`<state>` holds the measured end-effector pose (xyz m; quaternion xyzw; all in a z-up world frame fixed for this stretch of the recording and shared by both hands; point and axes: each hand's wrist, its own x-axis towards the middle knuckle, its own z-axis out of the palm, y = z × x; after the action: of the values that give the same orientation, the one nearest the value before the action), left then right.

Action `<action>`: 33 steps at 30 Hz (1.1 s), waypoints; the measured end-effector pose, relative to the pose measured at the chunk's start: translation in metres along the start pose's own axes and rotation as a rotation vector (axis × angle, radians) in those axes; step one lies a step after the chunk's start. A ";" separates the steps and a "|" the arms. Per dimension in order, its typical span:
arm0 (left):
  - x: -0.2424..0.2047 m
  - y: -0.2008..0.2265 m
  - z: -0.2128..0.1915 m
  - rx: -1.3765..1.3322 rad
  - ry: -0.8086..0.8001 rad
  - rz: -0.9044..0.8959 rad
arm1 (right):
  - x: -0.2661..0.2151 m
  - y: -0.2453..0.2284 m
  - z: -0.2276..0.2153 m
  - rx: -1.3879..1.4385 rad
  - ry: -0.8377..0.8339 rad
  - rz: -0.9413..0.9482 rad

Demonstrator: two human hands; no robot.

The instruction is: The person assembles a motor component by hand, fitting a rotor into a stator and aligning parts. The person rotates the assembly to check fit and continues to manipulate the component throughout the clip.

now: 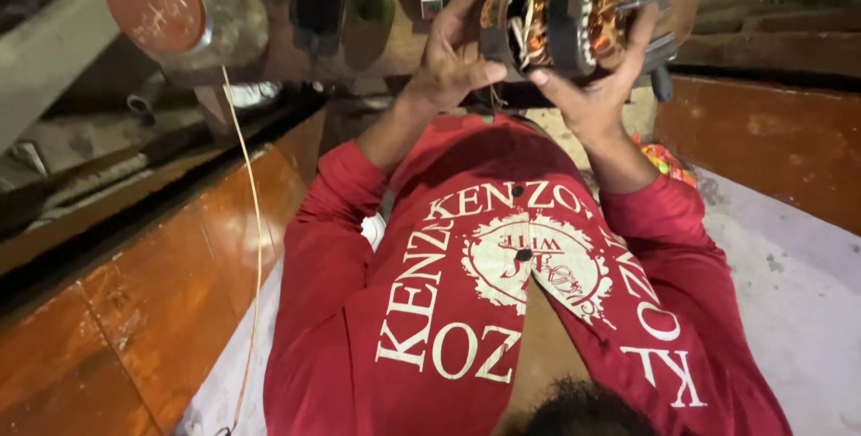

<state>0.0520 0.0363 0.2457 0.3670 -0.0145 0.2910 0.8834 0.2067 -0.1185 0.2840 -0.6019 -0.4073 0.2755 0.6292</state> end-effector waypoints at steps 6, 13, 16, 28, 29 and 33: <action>0.007 0.008 0.015 0.009 -0.027 0.010 | 0.005 -0.036 0.000 -0.161 -0.041 -0.213; 0.021 0.006 0.017 -0.243 -0.150 -0.094 | 0.015 -0.075 0.002 -0.510 0.006 -0.490; 0.028 0.002 0.014 -0.333 -0.218 -0.103 | 0.017 -0.093 0.009 -0.499 0.004 -0.611; 0.024 0.008 0.013 -0.345 -0.176 -0.165 | 0.022 -0.132 0.003 -0.540 -0.125 -0.567; 0.024 0.008 0.014 -0.352 -0.166 -0.166 | 0.021 -0.132 0.002 -0.547 -0.135 -0.551; 0.028 0.011 0.015 -0.345 -0.220 -0.165 | 0.020 -0.130 0.002 -0.572 -0.142 -0.590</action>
<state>0.0722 0.0460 0.2703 0.2400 -0.1303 0.1690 0.9470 0.1968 -0.1163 0.4151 -0.5896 -0.6647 0.0000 0.4589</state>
